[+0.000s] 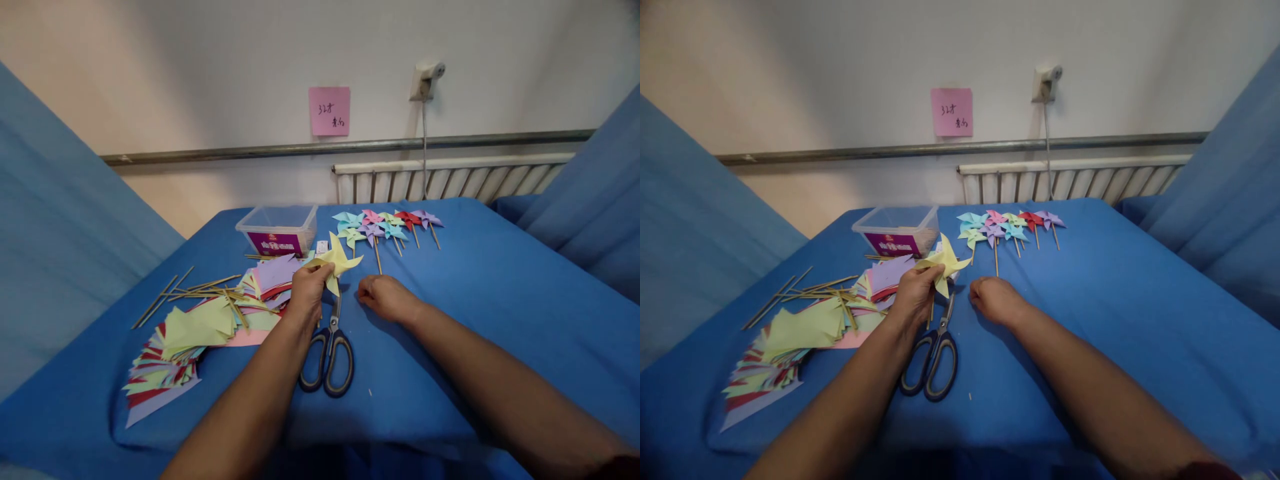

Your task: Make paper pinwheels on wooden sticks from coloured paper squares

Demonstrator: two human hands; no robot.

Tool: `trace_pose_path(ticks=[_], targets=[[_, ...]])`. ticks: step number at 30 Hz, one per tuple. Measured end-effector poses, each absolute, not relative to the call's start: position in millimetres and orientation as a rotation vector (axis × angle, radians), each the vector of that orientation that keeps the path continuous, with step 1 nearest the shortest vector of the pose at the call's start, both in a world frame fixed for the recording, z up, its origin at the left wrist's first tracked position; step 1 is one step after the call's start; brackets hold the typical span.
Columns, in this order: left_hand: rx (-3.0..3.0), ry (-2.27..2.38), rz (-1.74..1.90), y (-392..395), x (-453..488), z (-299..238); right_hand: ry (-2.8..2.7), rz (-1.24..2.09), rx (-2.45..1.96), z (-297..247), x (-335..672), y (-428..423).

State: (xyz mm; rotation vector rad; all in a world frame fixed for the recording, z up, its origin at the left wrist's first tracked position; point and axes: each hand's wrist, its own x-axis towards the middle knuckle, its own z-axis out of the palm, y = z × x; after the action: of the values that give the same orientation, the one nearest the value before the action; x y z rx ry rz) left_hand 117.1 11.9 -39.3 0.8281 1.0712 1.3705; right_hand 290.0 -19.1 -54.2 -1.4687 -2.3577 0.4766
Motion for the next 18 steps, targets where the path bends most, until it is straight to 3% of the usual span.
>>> trace_pose_path(ticks=[13, 18], targets=[[1.032, 1.170, 1.435, 15, 113, -52, -2.270, 0.562, -1.443, -61, 293, -15], [1.186, 1.244, 1.487, 12, 113, -47, -1.867, 0.881, -1.245, -53, 290, -21]])
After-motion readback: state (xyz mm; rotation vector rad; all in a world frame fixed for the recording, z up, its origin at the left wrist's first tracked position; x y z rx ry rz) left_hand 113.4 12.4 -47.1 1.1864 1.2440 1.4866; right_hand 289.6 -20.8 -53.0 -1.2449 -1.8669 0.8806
